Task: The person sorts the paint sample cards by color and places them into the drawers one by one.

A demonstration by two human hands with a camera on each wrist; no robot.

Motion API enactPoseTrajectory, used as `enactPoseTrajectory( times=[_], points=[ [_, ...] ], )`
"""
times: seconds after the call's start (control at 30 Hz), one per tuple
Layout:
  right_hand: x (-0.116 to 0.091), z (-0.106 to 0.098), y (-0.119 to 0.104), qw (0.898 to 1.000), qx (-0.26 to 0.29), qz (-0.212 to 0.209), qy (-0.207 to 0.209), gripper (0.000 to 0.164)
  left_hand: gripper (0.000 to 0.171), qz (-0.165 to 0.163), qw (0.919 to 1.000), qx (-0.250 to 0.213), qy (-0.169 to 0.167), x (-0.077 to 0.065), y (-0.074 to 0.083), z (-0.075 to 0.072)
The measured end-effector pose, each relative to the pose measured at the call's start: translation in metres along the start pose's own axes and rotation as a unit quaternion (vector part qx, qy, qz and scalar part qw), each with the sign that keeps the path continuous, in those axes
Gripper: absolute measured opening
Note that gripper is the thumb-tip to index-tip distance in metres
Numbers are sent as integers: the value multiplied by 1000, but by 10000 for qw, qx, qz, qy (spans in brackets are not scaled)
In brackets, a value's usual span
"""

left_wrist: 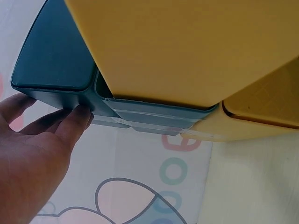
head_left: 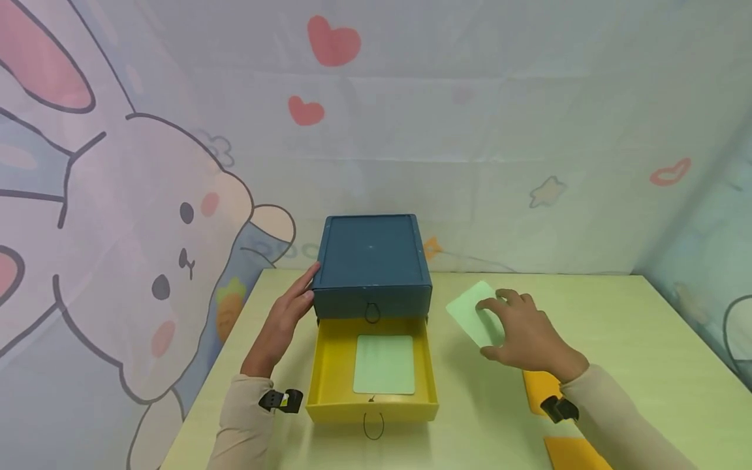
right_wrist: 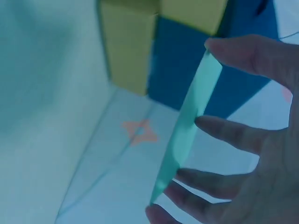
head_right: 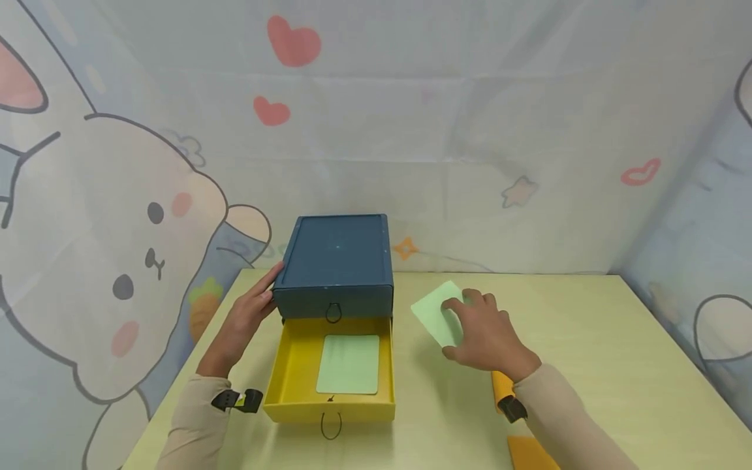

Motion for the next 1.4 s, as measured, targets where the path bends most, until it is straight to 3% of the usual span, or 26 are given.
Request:
enactPoseTrajectory(
  times=[0.13,0.33,0.73,0.97,1.2,1.4],
  points=[
    [-13,-8,-22,9960,445,-485,-609,61,53,18,10000,-11,1,2,0,0],
    [-24,-10,-46,9725,1317,-1043,-1615,60,54,17,10000,-36,26,2,-3,0],
    [-8,10,-84,9529,1264,-1729,-2146,60,54,11,9999,-141,28,2,-4,1],
    [10,23,-105,9499,1031,-1987,-2183,60,54,-9,9998,-199,43,2,-5,2],
    [26,46,-114,9520,853,-1765,-2351,62,54,10,9998,-192,70,2,-5,3],
    [38,60,-115,9478,853,-1625,-2606,63,55,12,9998,-169,74,2,-4,4]
  ],
)
Point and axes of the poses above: each hand's wrist, its own x-axis towards the middle knuckle, its own z-axis out of the palm, y = z × x, the point moved 3 cm from there along x, towards the middle knuckle, and after that the axes turned 14 degrees about x, right-handed, at the moved point
